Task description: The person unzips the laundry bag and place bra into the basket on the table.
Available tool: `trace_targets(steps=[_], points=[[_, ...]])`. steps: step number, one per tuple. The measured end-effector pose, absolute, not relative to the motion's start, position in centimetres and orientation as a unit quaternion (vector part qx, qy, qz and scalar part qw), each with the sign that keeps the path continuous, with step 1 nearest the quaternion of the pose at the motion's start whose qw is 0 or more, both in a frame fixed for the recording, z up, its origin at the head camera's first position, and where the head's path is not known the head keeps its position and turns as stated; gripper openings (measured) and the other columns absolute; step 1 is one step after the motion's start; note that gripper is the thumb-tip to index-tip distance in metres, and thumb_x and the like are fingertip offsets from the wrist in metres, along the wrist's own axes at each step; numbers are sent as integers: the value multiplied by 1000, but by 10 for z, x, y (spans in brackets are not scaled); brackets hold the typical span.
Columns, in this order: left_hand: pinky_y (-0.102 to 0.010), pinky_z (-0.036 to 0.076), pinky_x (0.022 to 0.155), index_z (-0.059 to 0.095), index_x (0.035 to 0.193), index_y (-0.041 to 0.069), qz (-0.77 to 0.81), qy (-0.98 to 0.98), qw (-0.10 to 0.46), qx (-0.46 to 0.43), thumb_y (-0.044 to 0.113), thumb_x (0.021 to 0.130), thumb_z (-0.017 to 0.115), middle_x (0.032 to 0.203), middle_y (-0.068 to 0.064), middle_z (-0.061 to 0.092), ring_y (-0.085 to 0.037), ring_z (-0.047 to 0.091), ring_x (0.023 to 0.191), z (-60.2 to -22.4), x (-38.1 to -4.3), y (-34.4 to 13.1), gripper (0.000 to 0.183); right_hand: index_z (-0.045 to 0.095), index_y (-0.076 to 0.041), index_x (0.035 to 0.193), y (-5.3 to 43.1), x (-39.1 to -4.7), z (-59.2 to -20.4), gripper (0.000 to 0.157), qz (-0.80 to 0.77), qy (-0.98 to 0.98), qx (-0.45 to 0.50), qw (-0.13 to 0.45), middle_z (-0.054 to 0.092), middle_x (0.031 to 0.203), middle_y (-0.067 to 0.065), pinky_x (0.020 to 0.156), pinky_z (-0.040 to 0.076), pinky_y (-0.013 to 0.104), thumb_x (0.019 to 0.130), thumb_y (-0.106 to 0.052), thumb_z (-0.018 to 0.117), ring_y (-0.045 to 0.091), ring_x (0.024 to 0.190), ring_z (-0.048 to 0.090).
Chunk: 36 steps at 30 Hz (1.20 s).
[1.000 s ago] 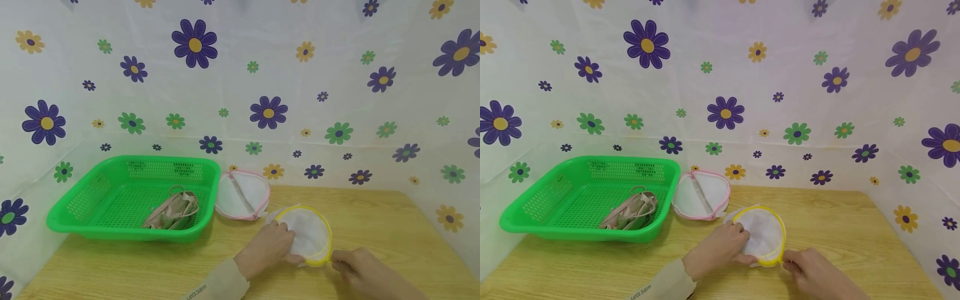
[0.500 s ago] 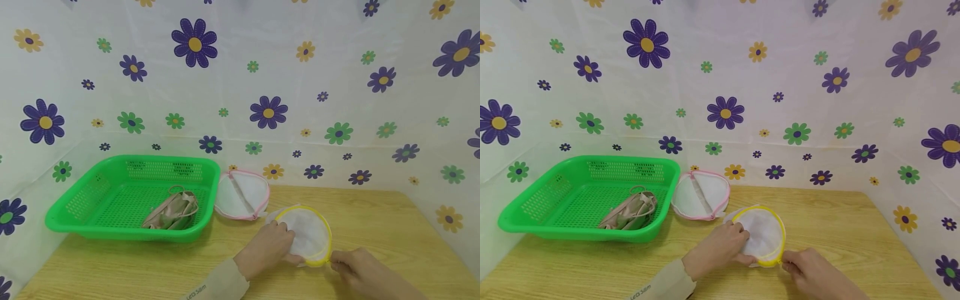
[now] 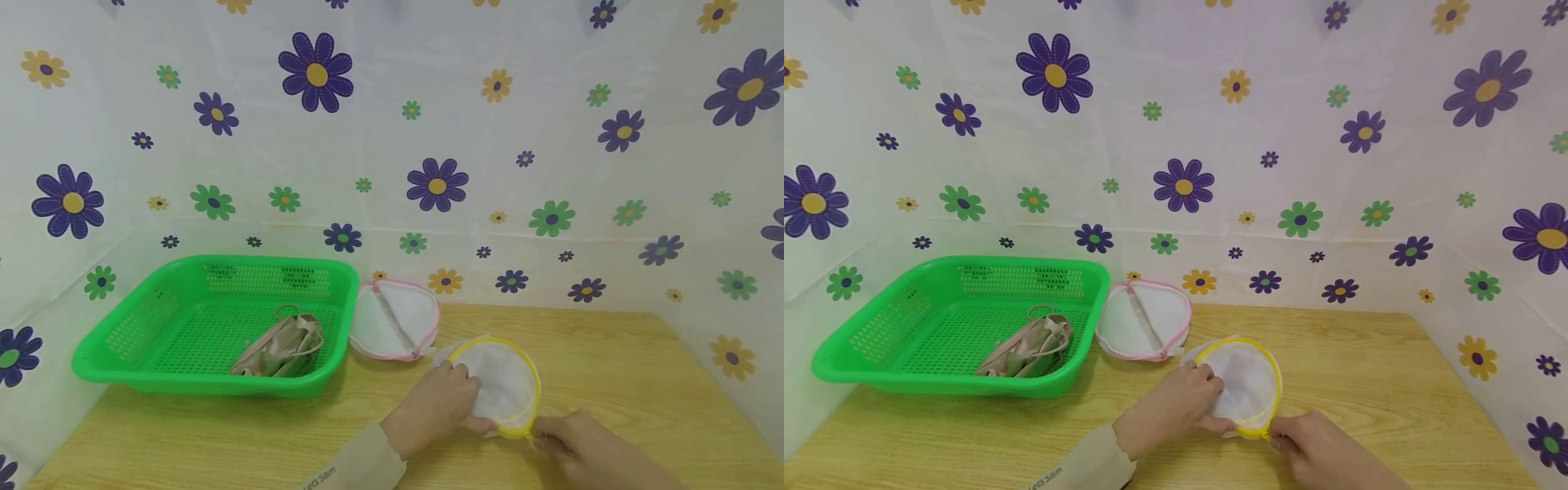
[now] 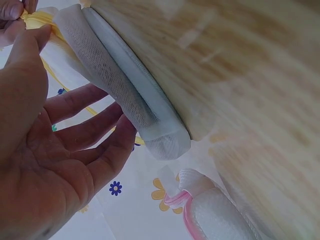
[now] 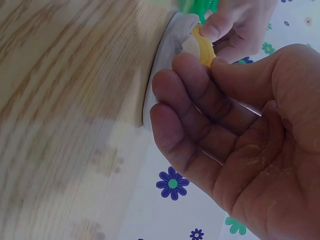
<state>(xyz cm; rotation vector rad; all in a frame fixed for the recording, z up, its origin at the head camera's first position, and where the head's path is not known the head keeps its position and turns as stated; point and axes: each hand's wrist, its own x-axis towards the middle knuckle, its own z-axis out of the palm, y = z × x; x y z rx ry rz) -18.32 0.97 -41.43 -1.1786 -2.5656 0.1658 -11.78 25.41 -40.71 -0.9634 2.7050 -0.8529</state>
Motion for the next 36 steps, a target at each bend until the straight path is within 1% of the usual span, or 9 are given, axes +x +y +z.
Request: trace_targets(steps=[3, 5, 9, 13, 20, 28, 36], points=[[-27, 49, 80, 71, 80, 18, 55, -896, 153, -412, 76, 86, 59, 74, 2, 63, -11, 58, 69, -414, -183, 10, 59, 59, -18, 81, 253, -118, -407, 23, -278, 904, -315, 85, 40, 69, -23, 51, 36, 16, 97, -1, 59, -10, 59, 34], [-27, 50, 81, 71, 80, 18, 57, -896, 153, -413, 75, 87, 59, 74, 2, 63, -11, 58, 70, -413, -183, 10, 59, 61, -19, 83, 253, -119, -406, 22, -273, 904, -318, 80, 44, 70, -22, 51, 37, 16, 97, -1, 60, -10, 60, 35], [-27, 50, 80, 71, 80, 18, 58, -895, 155, -413, 75, 87, 59, 74, 2, 63, -11, 58, 69, -412, -182, 10, 59, 60, -19, 82, 252, -118, -406, 22, -277, 905, -312, 88, 42, 70, -22, 51, 37, 16, 98, -4, 60, -10, 59, 35], [-25, 47, 73, 70, 79, 19, 58, -895, 161, -412, 75, 86, 59, 73, 3, 62, -11, 57, 68, -412, -182, 9, 58, 58, -19, 80, 250, -117, -406, 23, -286, 903, -307, 97, 40, 69, -23, 51, 37, 16, 98, -4, 60, -10, 59, 36], [-25, 47, 72, 70, 79, 19, 59, -896, 158, -411, 76, 86, 59, 74, 3, 62, -11, 57, 69, -412, -182, 9, 59, 58, -20, 78, 249, -117, -408, 25, -285, 899, -325, 65, 37, 68, -24, 50, 38, 15, 98, -4, 61, -11, 58, 34], [-25, 45, 68, 70, 78, 19, 65, -895, 165, -408, 76, 86, 59, 73, 3, 62, -11, 56, 68, -413, -182, 9, 59, 58, -20, 78, 247, -116, -408, 25, -285, 902, -317, 71, 37, 68, -24, 50, 38, 15, 98, -5, 61, -11, 58, 34], [-24, 44, 67, 70, 79, 18, 65, -897, 161, -407, 76, 85, 60, 73, 3, 62, -11, 55, 67, -414, -182, 10, 60, 58, -19, 76, 245, -116, -411, 26, -270, 899, -342, 29, 37, 69, -24, 50, 35, 13, 96, -3, 63, -12, 60, 31]])
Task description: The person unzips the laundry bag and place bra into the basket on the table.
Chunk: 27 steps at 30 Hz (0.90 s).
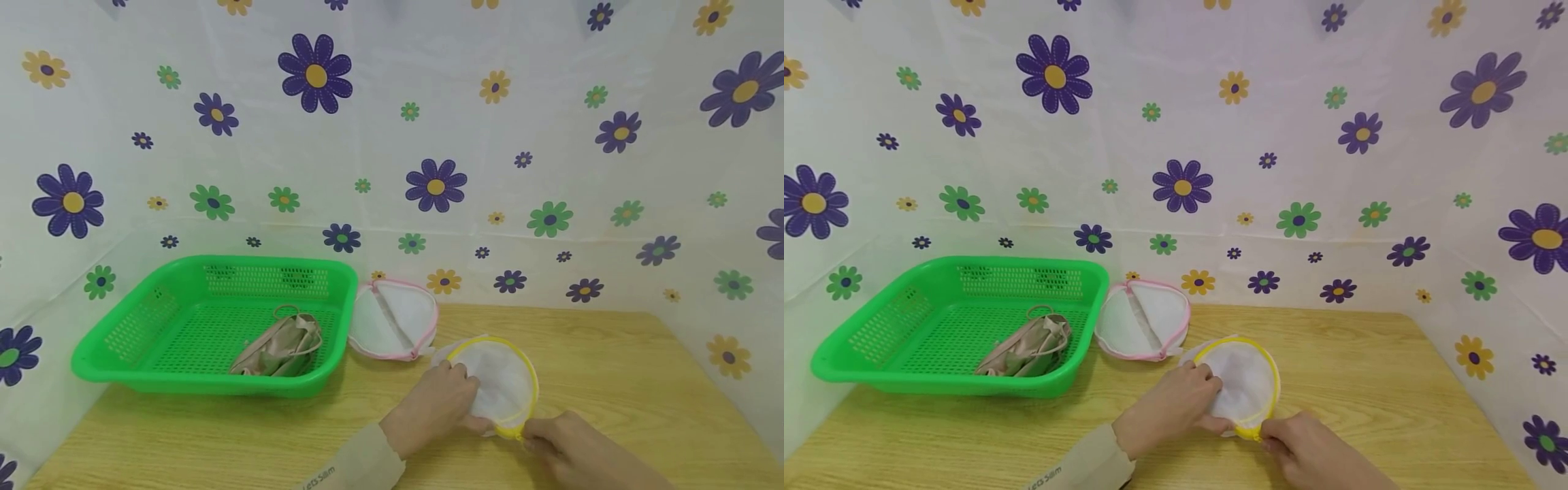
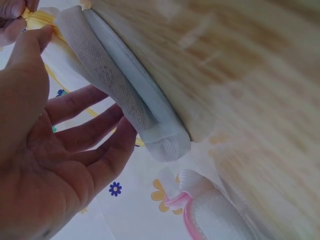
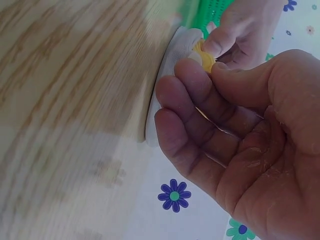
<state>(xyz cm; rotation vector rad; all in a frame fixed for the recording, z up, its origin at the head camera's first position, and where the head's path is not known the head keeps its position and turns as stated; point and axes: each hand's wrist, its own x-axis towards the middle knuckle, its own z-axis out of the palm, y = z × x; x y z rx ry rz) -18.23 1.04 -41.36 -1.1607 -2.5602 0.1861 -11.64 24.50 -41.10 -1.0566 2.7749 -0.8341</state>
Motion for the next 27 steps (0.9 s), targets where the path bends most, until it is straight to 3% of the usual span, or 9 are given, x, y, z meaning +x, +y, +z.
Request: trace_targets(steps=[10, 19, 24, 27], points=[[-24, 46, 69, 69, 80, 19, 66, -895, 160, -410, 76, 86, 59, 75, 3, 62, -11, 55, 68, -415, -183, 12, 59, 58, -20, 76, 239, -115, -410, 26, -257, 916, -298, 73, 36, 66, -23, 51, 36, 16, 100, -11, 62, -9, 57, 33], [-23, 45, 64, 67, 78, 19, 77, -893, 176, -408, 77, 85, 58, 72, 4, 60, -10, 53, 65, -414, -182, 11, 59, 55, -19, 73, 230, -114, -406, 29, -253, 921, -288, 73, 33, 65, -22, 50, 33, 16, 99, -9, 61, -8, 56, 31], [-25, 49, 66, 69, 83, 17, 50, -904, 140, -401, 77, 85, 60, 77, 1, 63, -12, 55, 68, -412, -182, 11, 60, 56, -21, 73, 231, -114, -406, 29, -248, 926, -276, 76, 36, 64, -22, 52, 35, 17, 98, -7, 62, -8, 56, 33], [-28, 54, 76, 71, 89, 16, 20, -911, 107, -397, 75, 85, 62, 82, 0, 65, -13, 57, 73, -411, -181, 10, 60, 60, -23, 76, 235, -115, -407, 27, -245, 929, -269, 74, 41, 65, -22, 54, 38, 17, 96, -5, 62, -7, 57, 37]])
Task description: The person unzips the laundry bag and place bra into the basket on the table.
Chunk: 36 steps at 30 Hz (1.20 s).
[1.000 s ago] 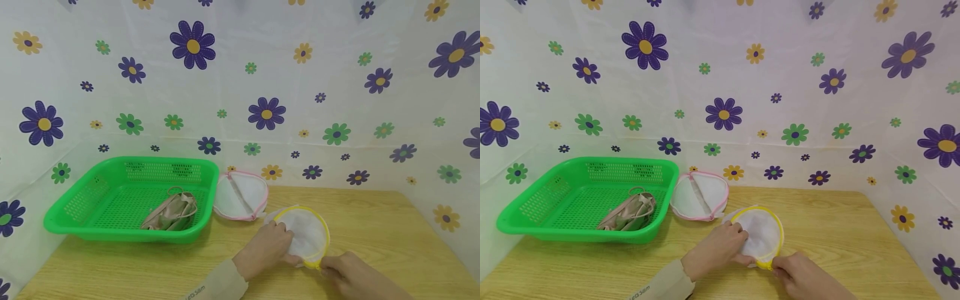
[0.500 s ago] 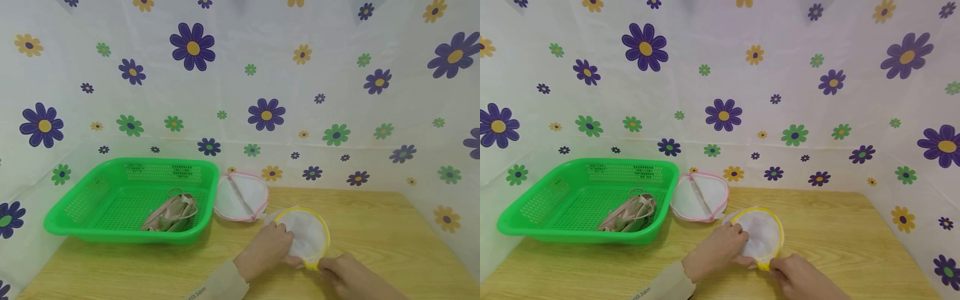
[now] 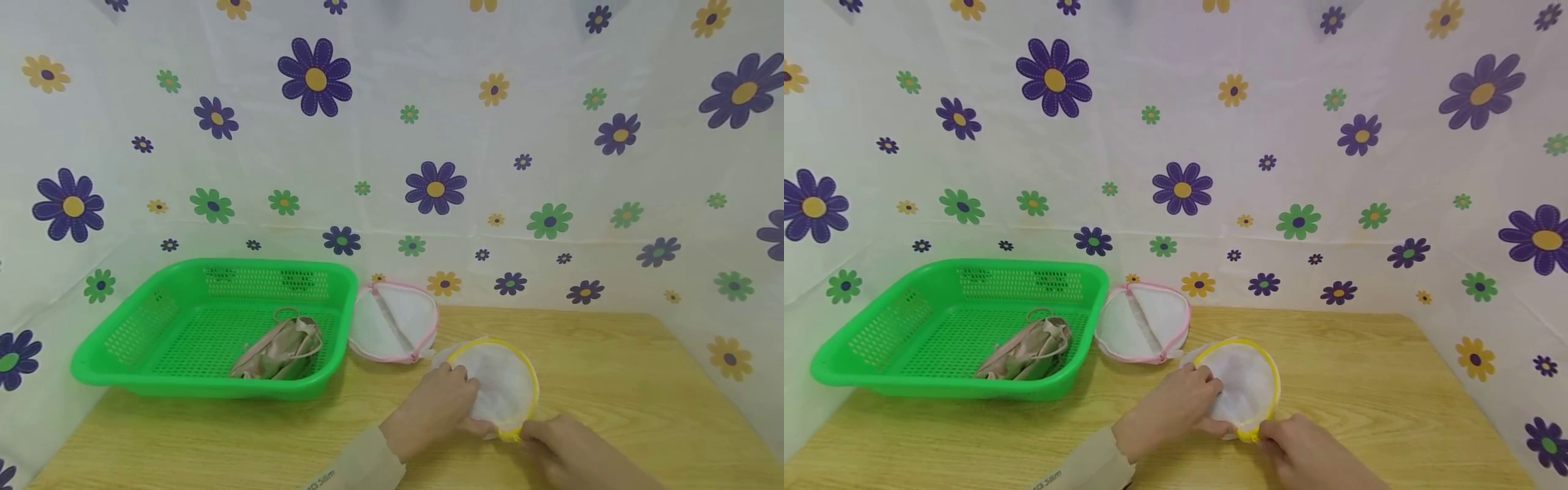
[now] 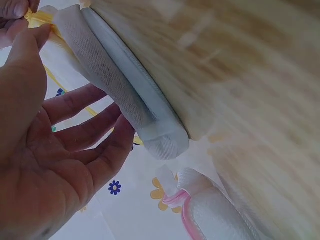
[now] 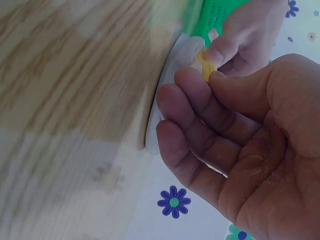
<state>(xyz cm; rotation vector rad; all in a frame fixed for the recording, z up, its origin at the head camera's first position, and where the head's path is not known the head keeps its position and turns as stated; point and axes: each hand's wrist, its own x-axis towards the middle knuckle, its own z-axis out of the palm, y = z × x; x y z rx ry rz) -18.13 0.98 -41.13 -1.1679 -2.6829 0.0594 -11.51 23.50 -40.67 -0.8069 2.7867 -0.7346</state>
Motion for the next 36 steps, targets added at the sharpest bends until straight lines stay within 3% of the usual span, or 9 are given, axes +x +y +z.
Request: trace_targets(steps=[2, 4, 7, 9, 13, 18, 26, 31, 36], points=[[-32, 55, 90, 72, 91, 16, 10, -911, 97, -401, 74, 85, 63, 84, -1, 66, -14, 59, 76, -411, -181, 8, 59, 63, -24, 79, 239, -117, -407, 25, -246, 930, -263, 73, 45, 67, -21, 55, 39, 18, 95, -5, 62, -7, 58, 39], [-31, 52, 95, 72, 92, 16, 7, -908, 92, -408, 73, 86, 63, 85, 1, 65, -13, 59, 77, -411, -181, 5, 58, 64, -24, 80, 244, -119, -407, 24, -243, 931, -264, 59, 47, 68, -21, 56, 39, 19, 96, -5, 63, -7, 60, 40], [-25, 52, 86, 71, 91, 17, 16, -904, 88, -417, 69, 88, 64, 84, 3, 64, -11, 56, 75, -410, -180, 0, 52, 61, -22, 78, 252, -123, -407, 24, -248, 931, -267, 28, 44, 66, -20, 55, 37, 18, 95, -5, 64, -7, 59, 38], [-21, 47, 71, 70, 90, 18, 20, -904, 86, -418, 65, 90, 65, 83, 4, 63, -10, 52, 73, -409, -179, -1, 48, 57, -20, 75, 258, -126, -407, 27, -245, 930, -273, -2, 41, 65, -20, 52, 35, 18, 94, -3, 64, -8, 58, 34], [-20, 43, 62, 69, 83, 18, 33, -903, 103, -415, 63, 95, 60, 77, 5, 61, -10, 50, 66, -408, -176, 0, 47, 56, -17, 74, 265, -130, -407, 28, -242, 925, -290, -49, 41, 63, -20, 49, 34, 16, 91, 3, 65, -10, 56, 30], [-22, 43, 59, 66, 77, 20, 53, -906, 122, -402, 69, 94, 54, 72, 5, 61, -10, 51, 64, -408, -174, 6, 53, 56, -19, 75, 265, -128, -408, 28, -233, 926, -291, -64, 36, 63, -23, 48, 32, 15, 93, -1, 67, -11, 56, 27], [-20, 36, 47, 66, 72, 19, 95, -892, 198, -396, 64, 98, 53, 65, 6, 58, -9, 46, 56, -416, -175, 11, 53, 54, -20, 74, 256, -121, -406, 28, -218, 943, -249, -33, 33, 63, -20, 51, 33, 17, 96, -7, 66, -7, 56, 29], [-20, 35, 45, 64, 71, 20, 101, -890, 202, -397, 64, 99, 50, 63, 7, 57, -8, 42, 53, -419, -177, 12, 54, 51, -21, 71, 251, -118, -407, 32, -202, 946, -244, -66, 32, 62, -20, 52, 32, 17, 93, -4, 67, -7, 56, 28], [-20, 33, 44, 64, 69, 20, 105, -890, 207, -392, 60, 100, 50, 62, 7, 55, -8, 42, 53, -416, -176, 13, 52, 49, -23, 69, 247, -115, -406, 35, -192, 951, -233, -63, 31, 61, -19, 52, 31, 17, 93, -5, 67, -6, 56, 28]])
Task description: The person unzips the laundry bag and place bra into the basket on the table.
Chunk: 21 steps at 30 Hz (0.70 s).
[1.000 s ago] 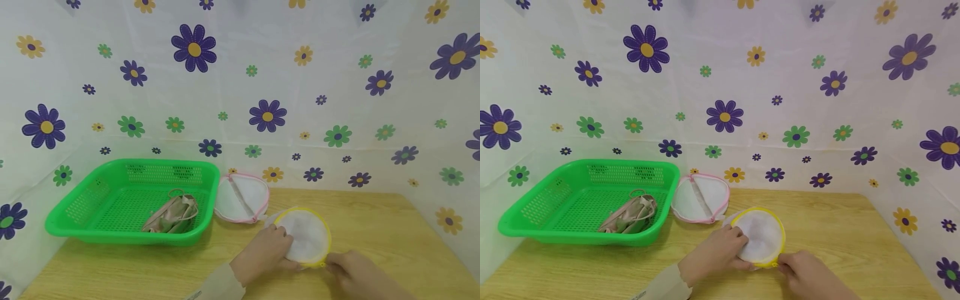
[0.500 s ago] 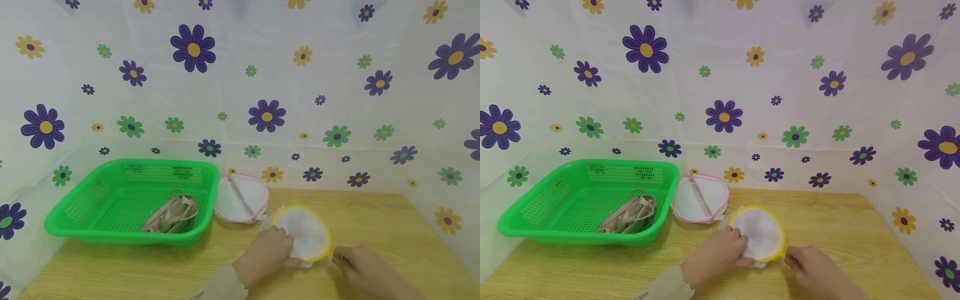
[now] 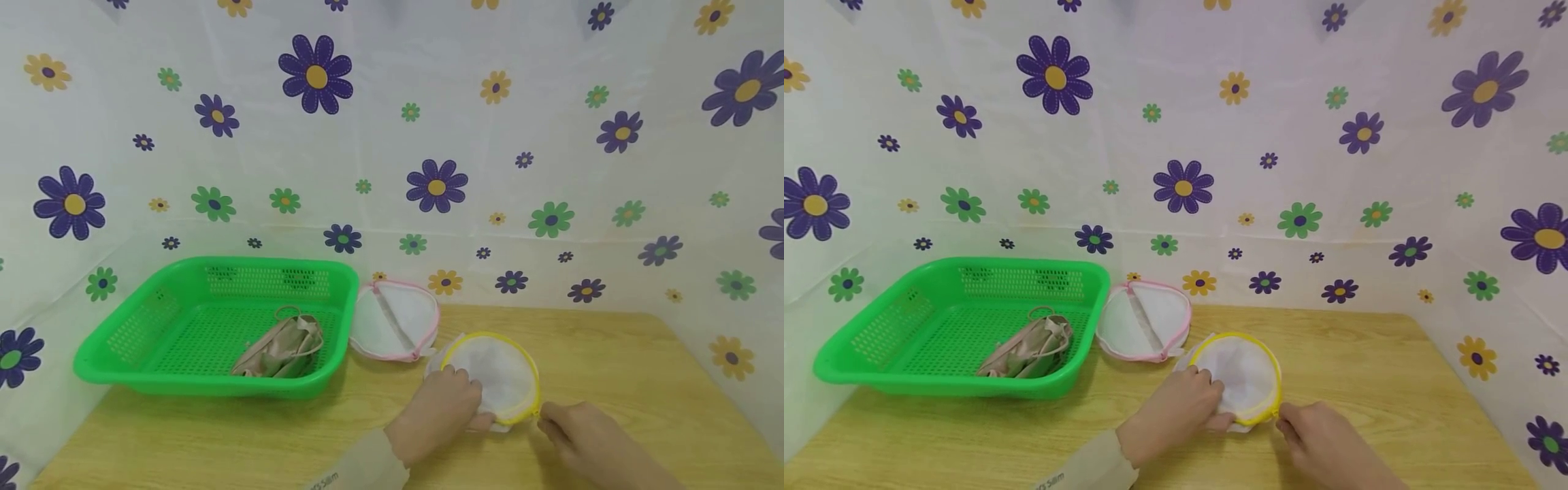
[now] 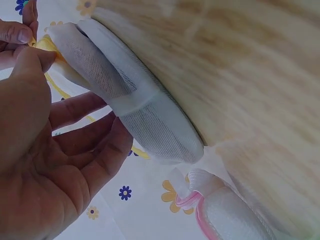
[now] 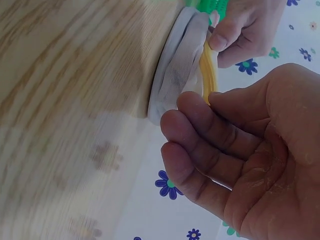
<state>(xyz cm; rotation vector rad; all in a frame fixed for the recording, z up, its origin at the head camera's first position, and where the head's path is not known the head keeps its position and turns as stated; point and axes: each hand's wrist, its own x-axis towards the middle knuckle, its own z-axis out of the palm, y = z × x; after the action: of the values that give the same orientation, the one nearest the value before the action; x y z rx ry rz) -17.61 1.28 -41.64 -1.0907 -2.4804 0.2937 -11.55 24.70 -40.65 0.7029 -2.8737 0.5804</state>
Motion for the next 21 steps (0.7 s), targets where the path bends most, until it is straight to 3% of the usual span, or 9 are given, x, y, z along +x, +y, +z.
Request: trace_targets(steps=[14, 21], points=[[-21, 32, 43, 61, 67, 21, 105, -885, 235, -388, 58, 97, 55, 60, 7, 54, -8, 44, 51, -413, -174, 11, 49, 46, -24, 65, 243, -113, -408, 40, 191, -950, 233, 85, 28, 60, -20, 51, 29, 17, 91, -2, 67, -6, 55, 25], [-21, 32, 43, 62, 67, 20, 103, -885, 231, -390, 59, 97, 56, 60, 7, 53, -8, 42, 51, -413, -174, 12, 49, 47, -23, 67, 242, -111, -408, 37, 193, -951, 236, 57, 30, 60, -20, 50, 29, 17, 93, -5, 66, -6, 54, 26]])
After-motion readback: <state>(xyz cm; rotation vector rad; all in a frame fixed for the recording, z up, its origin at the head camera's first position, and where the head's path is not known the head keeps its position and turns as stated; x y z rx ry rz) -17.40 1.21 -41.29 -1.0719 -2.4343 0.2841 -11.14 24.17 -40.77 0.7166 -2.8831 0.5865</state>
